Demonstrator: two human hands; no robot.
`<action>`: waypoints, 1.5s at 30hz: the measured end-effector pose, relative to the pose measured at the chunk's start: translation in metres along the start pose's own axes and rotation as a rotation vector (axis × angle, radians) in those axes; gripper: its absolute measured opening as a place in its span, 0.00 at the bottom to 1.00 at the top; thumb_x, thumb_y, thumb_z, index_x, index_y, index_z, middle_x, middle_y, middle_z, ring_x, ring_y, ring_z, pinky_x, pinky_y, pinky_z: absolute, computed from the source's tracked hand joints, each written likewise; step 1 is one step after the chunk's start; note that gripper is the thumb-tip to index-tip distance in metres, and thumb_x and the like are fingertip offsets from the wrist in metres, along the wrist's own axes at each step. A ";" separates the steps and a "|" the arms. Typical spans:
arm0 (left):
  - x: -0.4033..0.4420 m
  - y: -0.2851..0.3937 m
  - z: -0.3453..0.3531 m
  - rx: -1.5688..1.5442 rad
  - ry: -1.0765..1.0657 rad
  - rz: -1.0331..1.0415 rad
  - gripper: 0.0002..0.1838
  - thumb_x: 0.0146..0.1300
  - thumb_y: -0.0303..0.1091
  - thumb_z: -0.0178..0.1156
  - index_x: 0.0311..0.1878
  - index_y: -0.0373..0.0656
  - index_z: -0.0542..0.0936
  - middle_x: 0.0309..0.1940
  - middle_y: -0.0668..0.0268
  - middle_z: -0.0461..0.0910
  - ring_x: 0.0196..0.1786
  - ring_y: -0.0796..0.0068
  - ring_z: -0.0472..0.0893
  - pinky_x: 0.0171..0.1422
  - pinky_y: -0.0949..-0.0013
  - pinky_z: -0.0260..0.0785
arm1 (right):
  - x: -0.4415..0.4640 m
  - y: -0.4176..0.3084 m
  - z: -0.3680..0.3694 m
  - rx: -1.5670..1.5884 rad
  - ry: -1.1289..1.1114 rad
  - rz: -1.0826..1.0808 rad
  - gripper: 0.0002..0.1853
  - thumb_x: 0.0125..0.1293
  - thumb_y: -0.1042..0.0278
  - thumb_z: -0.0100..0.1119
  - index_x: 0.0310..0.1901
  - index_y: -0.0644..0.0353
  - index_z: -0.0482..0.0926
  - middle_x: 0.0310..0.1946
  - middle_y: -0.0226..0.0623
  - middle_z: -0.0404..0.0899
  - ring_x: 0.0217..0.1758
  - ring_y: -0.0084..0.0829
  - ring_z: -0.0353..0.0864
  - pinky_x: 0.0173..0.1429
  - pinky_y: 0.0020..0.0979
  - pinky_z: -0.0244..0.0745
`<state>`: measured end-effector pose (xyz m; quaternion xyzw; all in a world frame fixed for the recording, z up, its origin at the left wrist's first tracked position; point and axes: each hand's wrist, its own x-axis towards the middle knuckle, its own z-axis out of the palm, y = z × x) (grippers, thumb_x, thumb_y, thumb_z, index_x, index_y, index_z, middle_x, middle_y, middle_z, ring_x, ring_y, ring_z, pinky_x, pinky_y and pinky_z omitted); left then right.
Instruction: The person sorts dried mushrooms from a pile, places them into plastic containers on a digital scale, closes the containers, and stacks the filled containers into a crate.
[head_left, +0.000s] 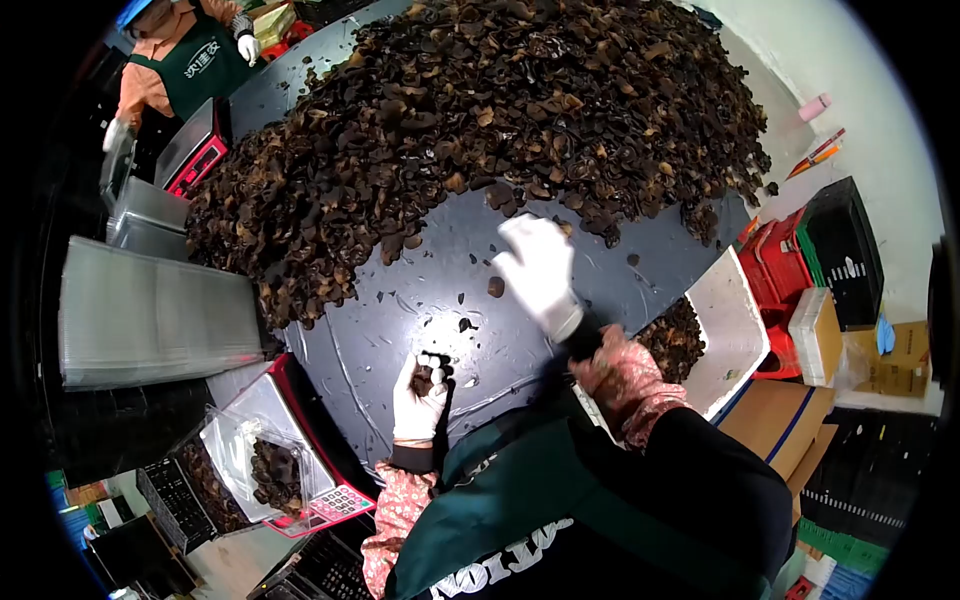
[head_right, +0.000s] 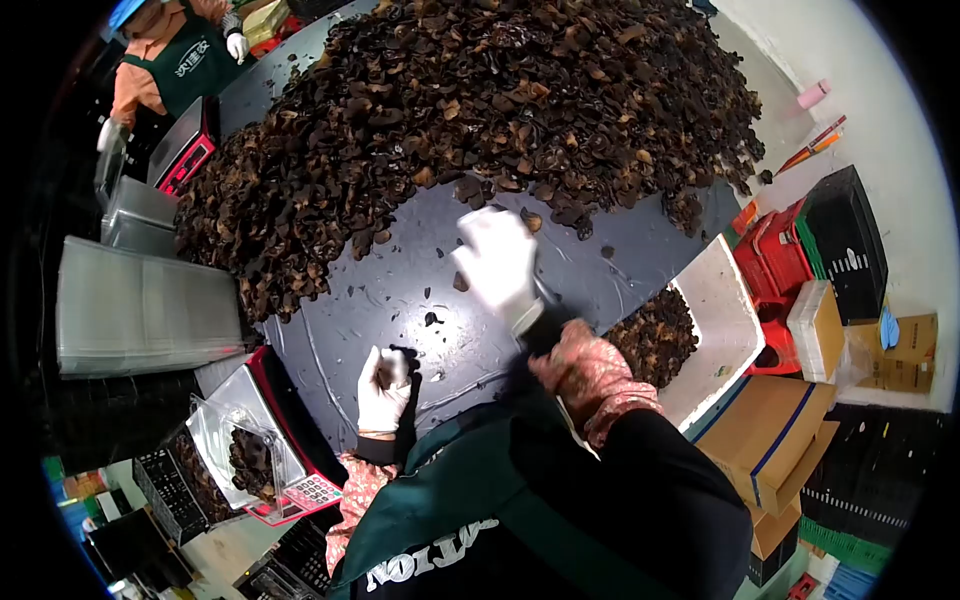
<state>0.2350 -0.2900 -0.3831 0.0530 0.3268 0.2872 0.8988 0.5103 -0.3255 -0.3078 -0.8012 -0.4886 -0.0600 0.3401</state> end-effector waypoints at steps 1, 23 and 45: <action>-0.006 0.000 0.005 -0.060 0.096 0.003 0.13 0.77 0.40 0.53 0.41 0.41 0.79 0.35 0.63 0.82 0.31 0.74 0.78 0.29 0.75 0.65 | -0.002 0.033 0.014 -0.206 0.065 0.097 0.26 0.56 0.56 0.67 0.57 0.51 0.78 0.59 0.39 0.77 0.61 0.41 0.73 0.57 0.44 0.74; 0.003 -0.014 0.062 0.868 0.089 0.268 0.10 0.74 0.36 0.56 0.48 0.40 0.81 0.22 0.73 0.74 0.18 0.86 0.64 0.26 0.77 0.57 | 0.045 0.069 0.025 0.935 -0.291 0.590 0.13 0.68 0.62 0.63 0.50 0.56 0.83 0.32 0.25 0.79 0.24 0.14 0.72 0.21 0.22 0.66; -0.134 0.056 0.054 0.583 0.062 0.587 0.07 0.72 0.29 0.49 0.42 0.39 0.76 0.24 0.71 0.74 0.20 0.86 0.64 0.24 0.80 0.54 | -0.057 -0.130 0.014 1.343 -0.952 0.672 0.19 0.74 0.54 0.57 0.57 0.59 0.76 0.33 0.26 0.75 0.28 0.16 0.70 0.29 0.21 0.66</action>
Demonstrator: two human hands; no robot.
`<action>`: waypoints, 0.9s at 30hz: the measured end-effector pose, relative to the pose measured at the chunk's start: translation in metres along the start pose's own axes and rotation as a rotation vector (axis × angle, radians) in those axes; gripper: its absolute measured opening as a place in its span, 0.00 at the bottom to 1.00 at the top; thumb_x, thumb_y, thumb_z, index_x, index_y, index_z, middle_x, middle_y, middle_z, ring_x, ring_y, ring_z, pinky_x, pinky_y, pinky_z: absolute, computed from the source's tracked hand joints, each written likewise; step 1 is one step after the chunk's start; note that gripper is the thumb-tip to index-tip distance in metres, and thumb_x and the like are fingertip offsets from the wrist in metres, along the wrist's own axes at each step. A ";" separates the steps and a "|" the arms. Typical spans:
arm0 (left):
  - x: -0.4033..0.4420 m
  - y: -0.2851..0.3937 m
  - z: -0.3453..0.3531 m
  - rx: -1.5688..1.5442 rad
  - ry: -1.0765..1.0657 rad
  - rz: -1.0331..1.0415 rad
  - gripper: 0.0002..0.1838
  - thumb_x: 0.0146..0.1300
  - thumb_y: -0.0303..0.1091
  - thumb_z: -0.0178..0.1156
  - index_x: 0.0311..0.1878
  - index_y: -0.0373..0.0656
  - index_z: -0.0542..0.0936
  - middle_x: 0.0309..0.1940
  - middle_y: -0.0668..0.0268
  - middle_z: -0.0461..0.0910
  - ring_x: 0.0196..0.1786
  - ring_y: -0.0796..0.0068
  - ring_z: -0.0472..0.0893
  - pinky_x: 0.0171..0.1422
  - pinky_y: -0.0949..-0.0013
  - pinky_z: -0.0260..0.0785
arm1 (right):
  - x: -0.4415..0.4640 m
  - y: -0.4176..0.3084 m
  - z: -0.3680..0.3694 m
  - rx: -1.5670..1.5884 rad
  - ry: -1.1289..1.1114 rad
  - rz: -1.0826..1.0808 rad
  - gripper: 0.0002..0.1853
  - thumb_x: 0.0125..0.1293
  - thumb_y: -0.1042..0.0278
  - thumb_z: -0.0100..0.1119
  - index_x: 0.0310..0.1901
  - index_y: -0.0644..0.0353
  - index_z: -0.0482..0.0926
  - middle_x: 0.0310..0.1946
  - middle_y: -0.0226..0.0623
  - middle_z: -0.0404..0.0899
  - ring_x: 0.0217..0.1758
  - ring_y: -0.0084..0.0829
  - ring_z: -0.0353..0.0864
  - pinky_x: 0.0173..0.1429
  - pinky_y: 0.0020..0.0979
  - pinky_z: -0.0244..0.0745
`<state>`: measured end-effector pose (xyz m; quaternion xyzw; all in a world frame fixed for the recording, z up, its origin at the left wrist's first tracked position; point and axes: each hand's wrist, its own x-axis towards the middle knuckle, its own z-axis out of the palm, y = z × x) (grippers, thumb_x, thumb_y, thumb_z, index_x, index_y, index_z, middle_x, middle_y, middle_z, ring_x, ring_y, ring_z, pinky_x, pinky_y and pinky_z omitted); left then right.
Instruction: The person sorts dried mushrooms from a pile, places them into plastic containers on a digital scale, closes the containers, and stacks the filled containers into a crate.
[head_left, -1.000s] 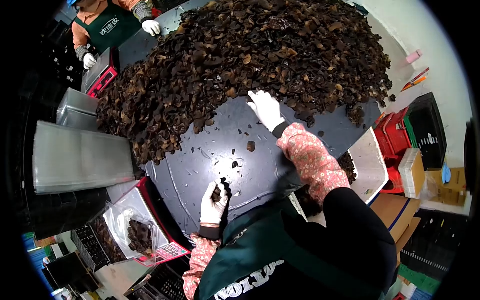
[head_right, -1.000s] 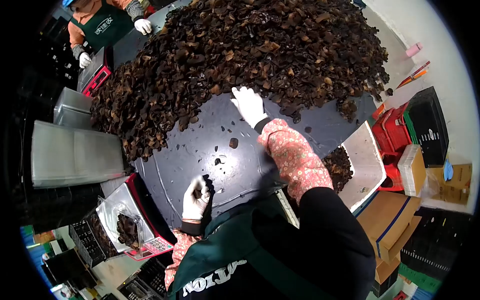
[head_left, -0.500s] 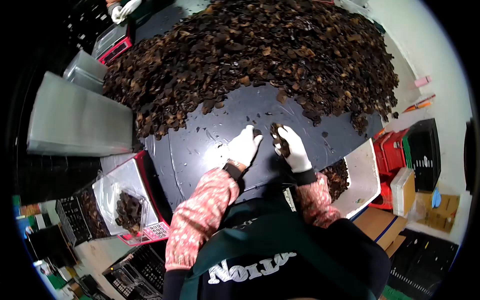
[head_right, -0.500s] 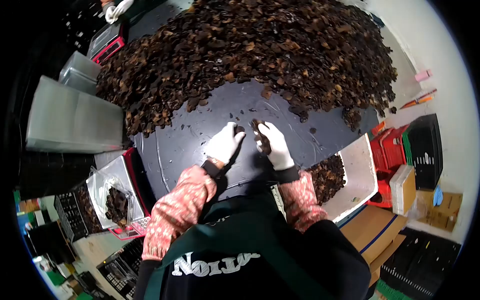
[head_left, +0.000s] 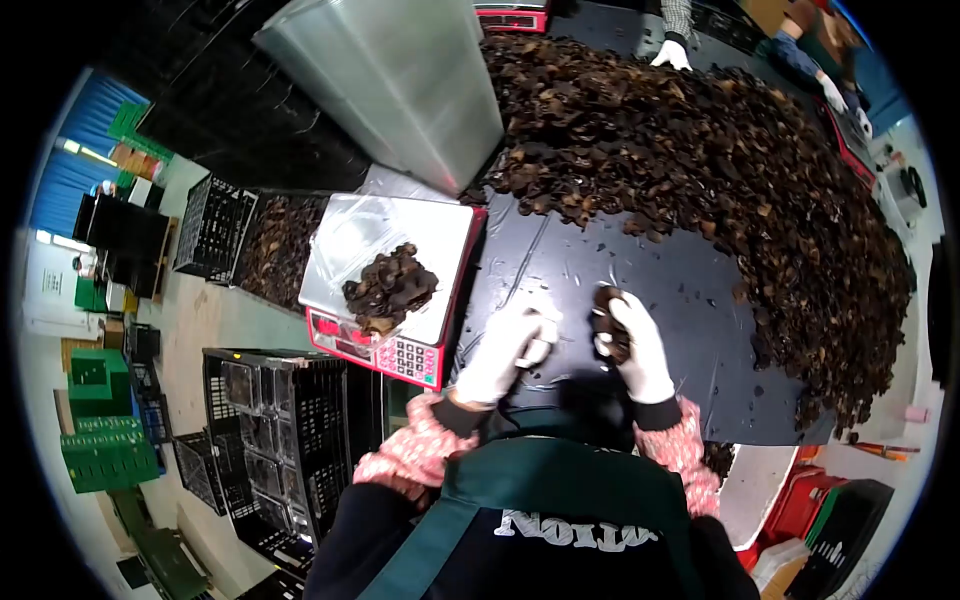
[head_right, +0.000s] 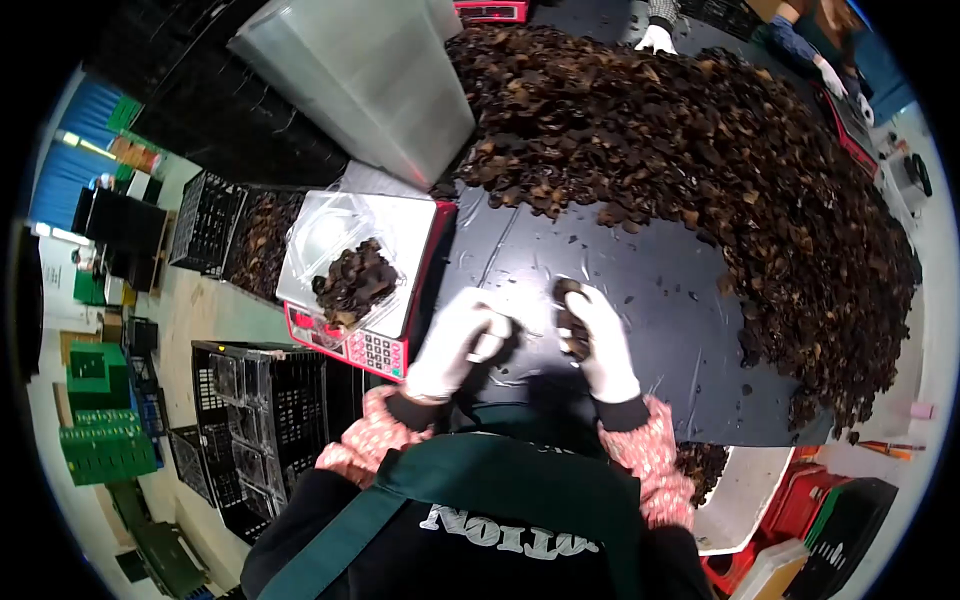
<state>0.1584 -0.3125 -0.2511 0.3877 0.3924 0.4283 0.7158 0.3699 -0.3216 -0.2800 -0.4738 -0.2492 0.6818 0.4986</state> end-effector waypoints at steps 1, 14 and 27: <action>-0.015 0.021 -0.020 0.084 0.169 0.077 0.07 0.71 0.28 0.49 0.44 0.39 0.76 0.27 0.70 0.74 0.23 0.86 0.66 0.27 0.80 0.57 | 0.006 -0.008 0.029 -0.034 -0.111 0.019 0.19 0.74 0.55 0.57 0.58 0.59 0.76 0.32 0.26 0.74 0.28 0.15 0.68 0.29 0.20 0.64; -0.045 0.047 -0.168 0.507 0.892 0.508 0.17 0.75 0.28 0.45 0.61 0.34 0.74 0.58 0.58 0.76 0.61 0.67 0.74 0.70 0.65 0.63 | 0.096 0.061 0.250 -1.211 -0.563 -1.288 0.21 0.59 0.57 0.64 0.53 0.53 0.81 0.48 0.35 0.81 0.55 0.39 0.77 0.59 0.45 0.69; -0.028 0.024 -0.178 1.717 0.767 0.417 0.28 0.71 0.44 0.58 0.68 0.39 0.72 0.64 0.47 0.74 0.70 0.45 0.70 0.74 0.49 0.60 | 0.089 0.041 0.170 -0.652 -0.135 -1.154 0.09 0.63 0.65 0.64 0.42 0.57 0.86 0.49 0.39 0.85 0.63 0.41 0.78 0.69 0.43 0.68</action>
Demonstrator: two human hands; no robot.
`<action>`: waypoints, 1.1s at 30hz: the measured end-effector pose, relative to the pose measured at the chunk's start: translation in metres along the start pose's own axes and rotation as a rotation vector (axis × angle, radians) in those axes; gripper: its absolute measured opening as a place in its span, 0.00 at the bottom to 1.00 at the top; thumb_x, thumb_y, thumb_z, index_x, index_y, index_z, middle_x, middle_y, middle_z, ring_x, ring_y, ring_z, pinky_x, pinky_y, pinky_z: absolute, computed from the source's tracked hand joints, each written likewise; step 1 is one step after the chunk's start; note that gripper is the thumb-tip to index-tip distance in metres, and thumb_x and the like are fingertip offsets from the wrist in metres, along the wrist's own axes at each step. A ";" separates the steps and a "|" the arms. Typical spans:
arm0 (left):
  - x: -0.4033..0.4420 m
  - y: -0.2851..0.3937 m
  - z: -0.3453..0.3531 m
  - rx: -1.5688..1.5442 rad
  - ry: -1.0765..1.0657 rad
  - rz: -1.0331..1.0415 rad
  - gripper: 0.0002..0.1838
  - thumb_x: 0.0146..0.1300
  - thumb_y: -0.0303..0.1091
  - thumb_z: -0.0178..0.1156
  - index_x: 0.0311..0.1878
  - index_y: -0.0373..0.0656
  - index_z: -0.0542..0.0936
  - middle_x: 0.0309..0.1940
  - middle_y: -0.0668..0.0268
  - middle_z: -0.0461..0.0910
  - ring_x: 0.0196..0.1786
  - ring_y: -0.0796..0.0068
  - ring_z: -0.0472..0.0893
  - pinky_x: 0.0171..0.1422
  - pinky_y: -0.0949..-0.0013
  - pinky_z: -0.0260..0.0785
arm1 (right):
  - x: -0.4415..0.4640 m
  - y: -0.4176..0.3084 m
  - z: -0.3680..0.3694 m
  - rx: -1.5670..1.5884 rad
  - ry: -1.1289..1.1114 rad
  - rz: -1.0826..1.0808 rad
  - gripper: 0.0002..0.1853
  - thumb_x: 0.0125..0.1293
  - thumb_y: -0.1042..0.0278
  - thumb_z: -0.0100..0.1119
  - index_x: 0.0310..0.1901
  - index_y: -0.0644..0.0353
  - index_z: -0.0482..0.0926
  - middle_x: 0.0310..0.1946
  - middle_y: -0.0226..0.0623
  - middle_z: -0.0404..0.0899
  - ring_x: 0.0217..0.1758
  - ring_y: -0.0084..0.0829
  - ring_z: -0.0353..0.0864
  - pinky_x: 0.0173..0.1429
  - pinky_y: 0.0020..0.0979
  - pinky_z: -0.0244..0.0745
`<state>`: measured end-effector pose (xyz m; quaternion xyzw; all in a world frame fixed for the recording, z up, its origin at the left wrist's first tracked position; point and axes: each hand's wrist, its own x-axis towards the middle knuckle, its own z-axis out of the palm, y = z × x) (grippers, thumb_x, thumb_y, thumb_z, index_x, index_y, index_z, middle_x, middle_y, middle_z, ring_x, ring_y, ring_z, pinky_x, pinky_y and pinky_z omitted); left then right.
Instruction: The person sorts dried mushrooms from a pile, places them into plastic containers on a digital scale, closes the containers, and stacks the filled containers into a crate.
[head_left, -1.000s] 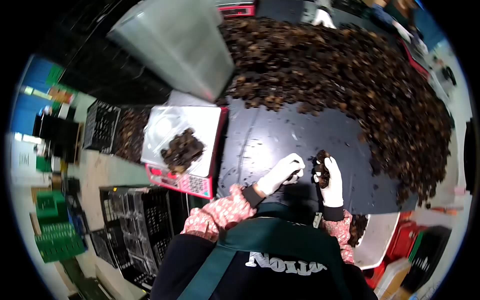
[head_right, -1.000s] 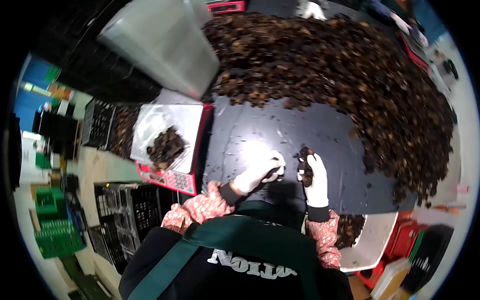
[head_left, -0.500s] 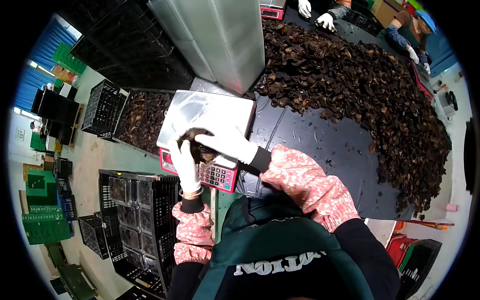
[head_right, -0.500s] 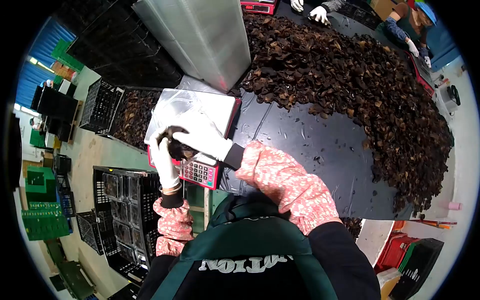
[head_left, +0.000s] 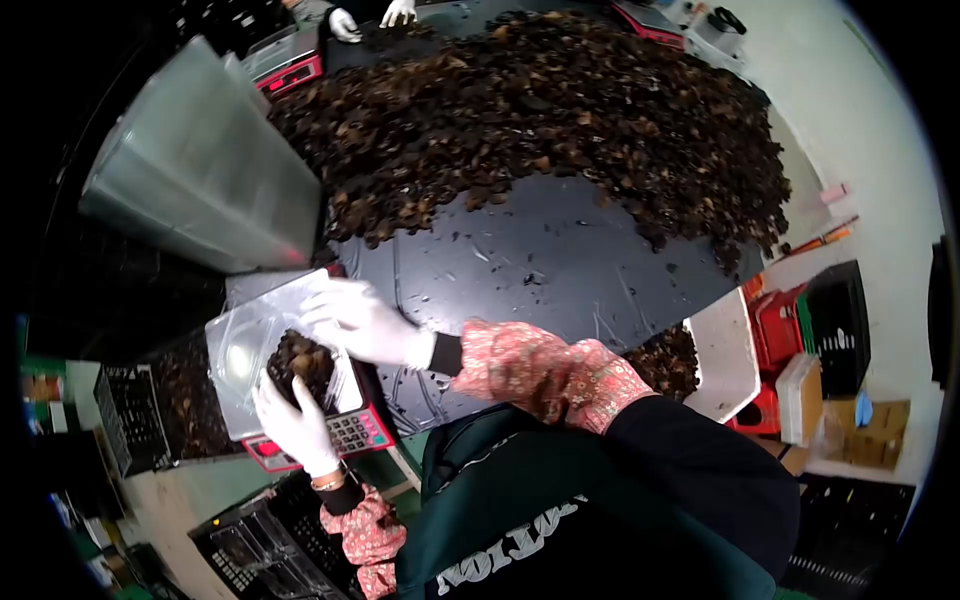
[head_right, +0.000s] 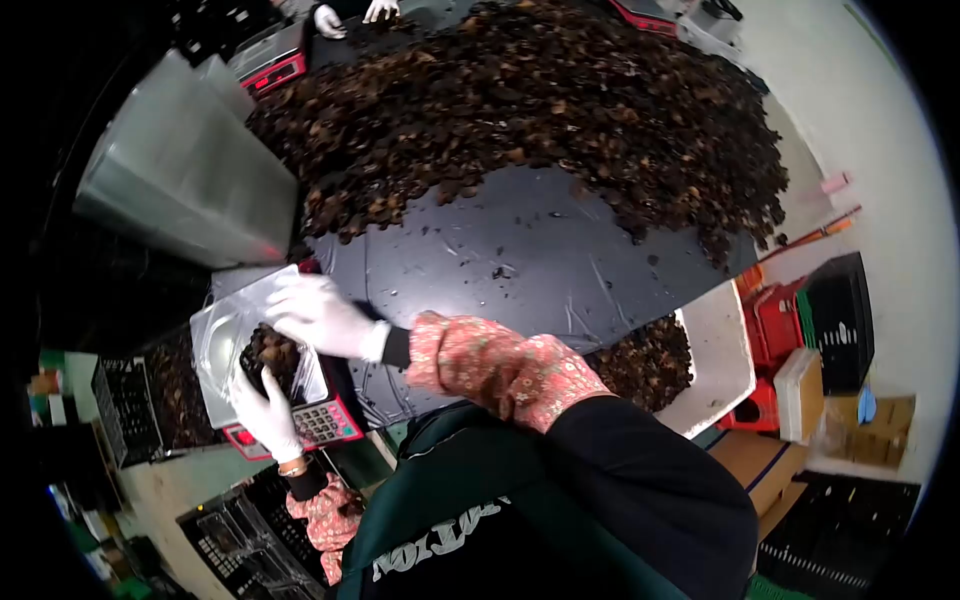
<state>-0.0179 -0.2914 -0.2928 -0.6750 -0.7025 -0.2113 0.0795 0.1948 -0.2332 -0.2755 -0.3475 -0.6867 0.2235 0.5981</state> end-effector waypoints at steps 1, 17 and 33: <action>-0.001 -0.002 0.002 0.035 0.014 0.004 0.28 0.71 0.45 0.58 0.68 0.39 0.72 0.64 0.47 0.74 0.70 0.45 0.69 0.74 0.49 0.60 | -0.005 0.011 -0.028 -0.255 0.063 -0.008 0.07 0.60 0.66 0.66 0.38 0.57 0.87 0.45 0.39 0.86 0.58 0.41 0.81 0.66 0.43 0.73; -0.066 0.159 0.001 -0.826 -0.241 0.470 0.15 0.63 0.36 0.63 0.50 0.41 0.82 0.49 0.57 0.82 0.49 0.56 0.82 0.57 0.63 0.74 | -0.161 0.035 -0.207 -0.879 -0.391 0.307 0.19 0.60 0.65 0.70 0.52 0.58 0.81 0.54 0.45 0.79 0.61 0.47 0.74 0.67 0.44 0.67; -0.102 0.115 0.002 -0.890 -0.616 0.438 0.13 0.69 0.35 0.58 0.51 0.40 0.83 0.38 0.57 0.84 0.43 0.56 0.83 0.51 0.59 0.74 | -0.117 -0.041 -0.204 -0.805 -0.758 0.394 0.12 0.68 0.58 0.61 0.45 0.56 0.84 0.34 0.40 0.80 0.38 0.44 0.82 0.41 0.38 0.78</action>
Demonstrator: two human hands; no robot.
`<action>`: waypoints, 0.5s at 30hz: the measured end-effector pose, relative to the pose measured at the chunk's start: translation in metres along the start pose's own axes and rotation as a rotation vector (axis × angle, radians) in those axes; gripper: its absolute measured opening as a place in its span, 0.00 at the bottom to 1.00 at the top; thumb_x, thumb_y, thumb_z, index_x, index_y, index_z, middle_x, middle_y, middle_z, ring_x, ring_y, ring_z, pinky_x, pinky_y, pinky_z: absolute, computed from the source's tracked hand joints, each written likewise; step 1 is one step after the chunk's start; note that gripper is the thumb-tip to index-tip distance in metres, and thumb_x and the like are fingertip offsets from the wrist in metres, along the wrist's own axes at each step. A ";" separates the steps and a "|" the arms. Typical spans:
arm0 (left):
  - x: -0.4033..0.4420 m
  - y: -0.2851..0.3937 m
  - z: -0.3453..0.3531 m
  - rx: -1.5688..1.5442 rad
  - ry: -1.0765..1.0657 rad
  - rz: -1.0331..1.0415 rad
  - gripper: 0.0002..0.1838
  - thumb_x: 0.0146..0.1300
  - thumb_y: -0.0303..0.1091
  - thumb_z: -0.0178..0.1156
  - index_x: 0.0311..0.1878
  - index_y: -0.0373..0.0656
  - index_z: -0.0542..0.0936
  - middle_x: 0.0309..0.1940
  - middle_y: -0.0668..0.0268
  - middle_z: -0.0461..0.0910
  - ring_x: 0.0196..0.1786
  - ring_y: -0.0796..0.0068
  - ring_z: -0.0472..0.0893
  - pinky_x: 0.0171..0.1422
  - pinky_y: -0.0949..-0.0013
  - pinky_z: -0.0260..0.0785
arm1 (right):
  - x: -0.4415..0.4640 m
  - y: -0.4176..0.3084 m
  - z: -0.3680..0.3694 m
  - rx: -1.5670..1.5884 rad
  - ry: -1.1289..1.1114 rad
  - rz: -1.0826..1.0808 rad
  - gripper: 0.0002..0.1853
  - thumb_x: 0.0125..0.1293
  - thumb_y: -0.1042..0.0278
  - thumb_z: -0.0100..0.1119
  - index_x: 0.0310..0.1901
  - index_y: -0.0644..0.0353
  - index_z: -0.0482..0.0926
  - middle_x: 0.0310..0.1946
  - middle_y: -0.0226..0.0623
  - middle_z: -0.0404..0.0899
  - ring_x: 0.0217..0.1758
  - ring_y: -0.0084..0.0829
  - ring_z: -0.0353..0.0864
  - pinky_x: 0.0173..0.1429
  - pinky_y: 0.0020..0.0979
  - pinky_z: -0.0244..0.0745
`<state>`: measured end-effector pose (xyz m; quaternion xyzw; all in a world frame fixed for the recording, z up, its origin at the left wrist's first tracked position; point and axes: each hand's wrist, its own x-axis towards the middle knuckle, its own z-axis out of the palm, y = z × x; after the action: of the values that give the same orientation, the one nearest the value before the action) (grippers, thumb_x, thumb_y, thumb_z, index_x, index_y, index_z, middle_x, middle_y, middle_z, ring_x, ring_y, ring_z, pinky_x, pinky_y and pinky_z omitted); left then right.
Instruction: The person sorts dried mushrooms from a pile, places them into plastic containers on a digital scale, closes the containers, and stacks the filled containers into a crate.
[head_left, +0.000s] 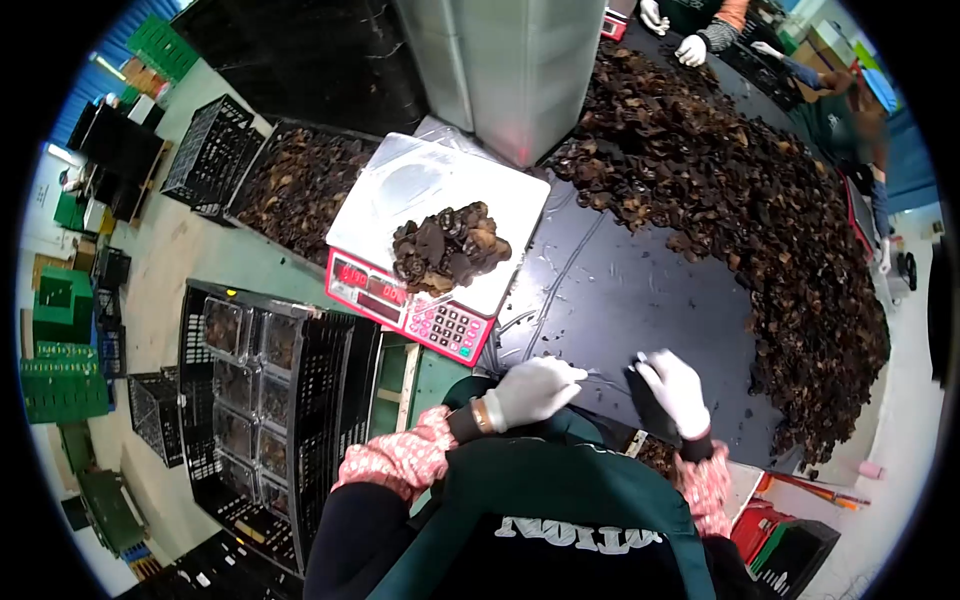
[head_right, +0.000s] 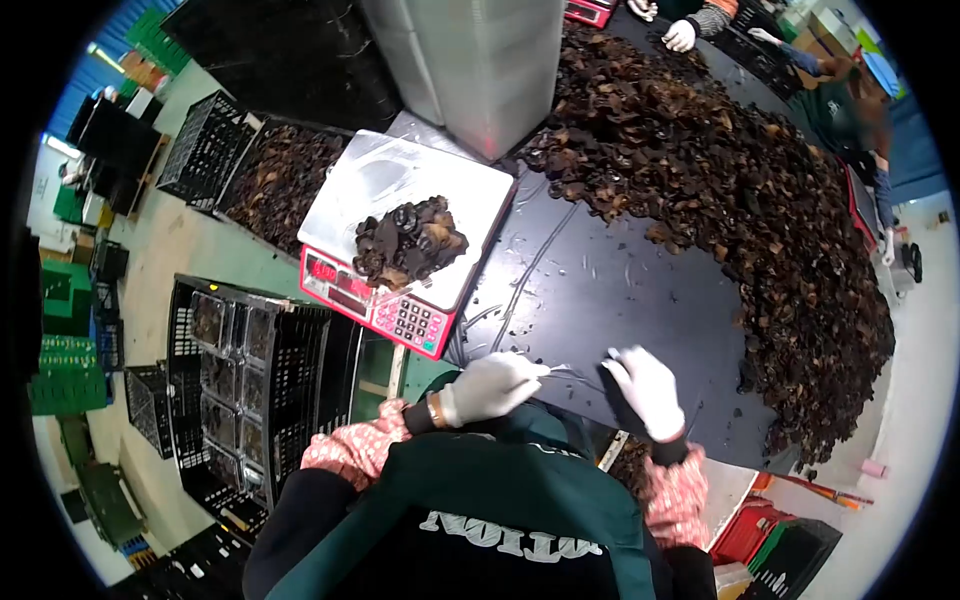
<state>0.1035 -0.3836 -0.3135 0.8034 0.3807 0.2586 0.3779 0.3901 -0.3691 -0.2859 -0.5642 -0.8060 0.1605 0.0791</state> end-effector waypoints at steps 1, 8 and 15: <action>-0.004 0.001 -0.005 -0.068 0.169 0.008 0.11 0.67 0.33 0.60 0.48 0.40 0.84 0.37 0.56 0.84 0.41 0.56 0.83 0.48 0.60 0.75 | 0.023 -0.015 0.002 0.045 0.121 -0.107 0.11 0.67 0.61 0.62 0.46 0.56 0.84 0.35 0.38 0.80 0.38 0.41 0.82 0.41 0.38 0.78; -0.030 0.003 -0.081 0.413 0.894 -0.168 0.06 0.66 0.19 0.56 0.40 0.37 0.82 0.37 0.59 0.81 0.41 0.60 0.79 0.50 0.63 0.73 | 0.144 -0.145 -0.012 0.540 0.086 -0.153 0.26 0.64 0.64 0.68 0.64 0.53 0.77 0.49 0.40 0.82 0.44 0.35 0.83 0.49 0.30 0.80; -0.018 -0.020 -0.130 0.624 0.926 -0.258 0.31 0.60 0.35 0.66 0.67 0.42 0.74 0.67 0.54 0.71 0.70 0.50 0.65 0.74 0.47 0.52 | 0.196 -0.177 0.034 0.325 0.327 -0.395 0.28 0.64 0.56 0.65 0.65 0.53 0.75 0.51 0.44 0.84 0.46 0.43 0.86 0.51 0.38 0.82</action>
<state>-0.0067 -0.3357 -0.2562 0.6269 0.6599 0.4105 -0.0548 0.1546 -0.2470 -0.2664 -0.3950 -0.8405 0.1758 0.3267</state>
